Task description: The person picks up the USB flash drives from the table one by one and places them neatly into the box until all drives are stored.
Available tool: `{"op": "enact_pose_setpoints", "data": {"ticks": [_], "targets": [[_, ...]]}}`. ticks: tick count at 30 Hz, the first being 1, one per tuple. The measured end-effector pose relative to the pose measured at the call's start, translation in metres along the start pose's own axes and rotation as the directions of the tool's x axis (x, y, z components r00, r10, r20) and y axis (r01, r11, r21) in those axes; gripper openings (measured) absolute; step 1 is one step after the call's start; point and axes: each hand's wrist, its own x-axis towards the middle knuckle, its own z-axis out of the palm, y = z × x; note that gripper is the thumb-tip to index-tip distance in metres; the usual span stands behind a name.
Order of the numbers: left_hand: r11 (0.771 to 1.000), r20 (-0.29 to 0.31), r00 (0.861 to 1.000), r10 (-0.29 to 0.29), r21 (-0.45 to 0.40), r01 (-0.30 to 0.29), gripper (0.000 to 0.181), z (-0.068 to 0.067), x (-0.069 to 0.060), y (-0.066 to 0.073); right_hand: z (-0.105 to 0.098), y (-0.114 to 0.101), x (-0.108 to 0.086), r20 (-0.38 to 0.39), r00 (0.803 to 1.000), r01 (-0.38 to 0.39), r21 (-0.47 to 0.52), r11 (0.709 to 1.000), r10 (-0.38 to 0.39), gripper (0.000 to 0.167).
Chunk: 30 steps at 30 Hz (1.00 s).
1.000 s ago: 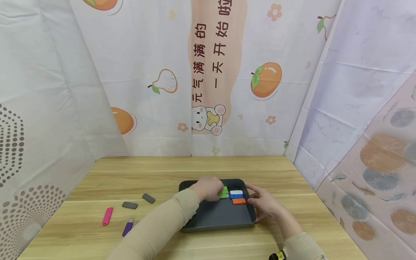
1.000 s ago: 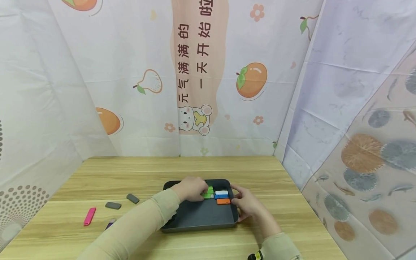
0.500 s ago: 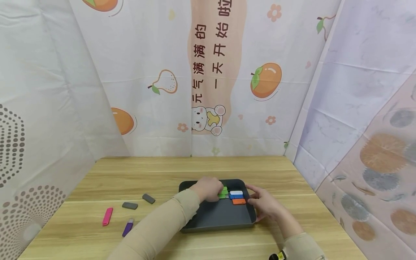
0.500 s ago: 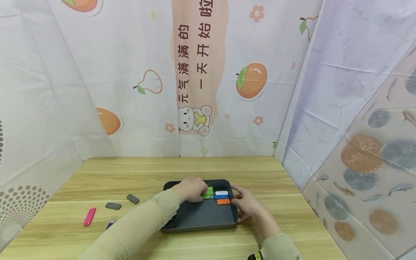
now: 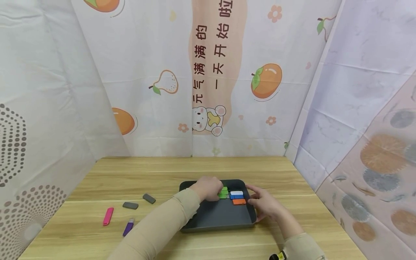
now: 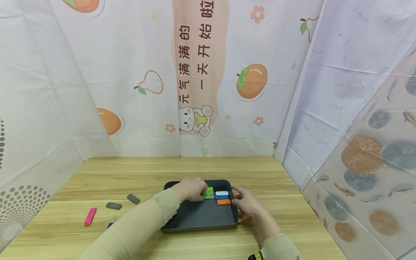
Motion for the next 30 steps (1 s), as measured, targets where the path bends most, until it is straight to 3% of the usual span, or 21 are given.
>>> {"op": "enact_pose_setpoints", "data": {"ticks": [9,19,30], "targets": [[0.999,-0.038,0.999,0.007,-0.035,-0.009,0.012,-0.015,-0.006,-0.004,0.000,0.001,0.001,0.003,1.000,0.005,0.004,1.000,-0.005,0.060],[0.991,-0.075,0.997,0.017,-0.131,-0.026,0.015,-0.041,-0.022,-0.019,0.000,0.003,0.003,0.009,1.000,0.011,0.005,1.000,-0.011,0.060],[0.995,-0.148,0.989,-0.004,-0.101,-0.011,0.016,-0.060,-0.048,-0.035,0.000,0.004,0.004,0.009,1.000,0.008,0.006,1.000,-0.008,0.060]]}}
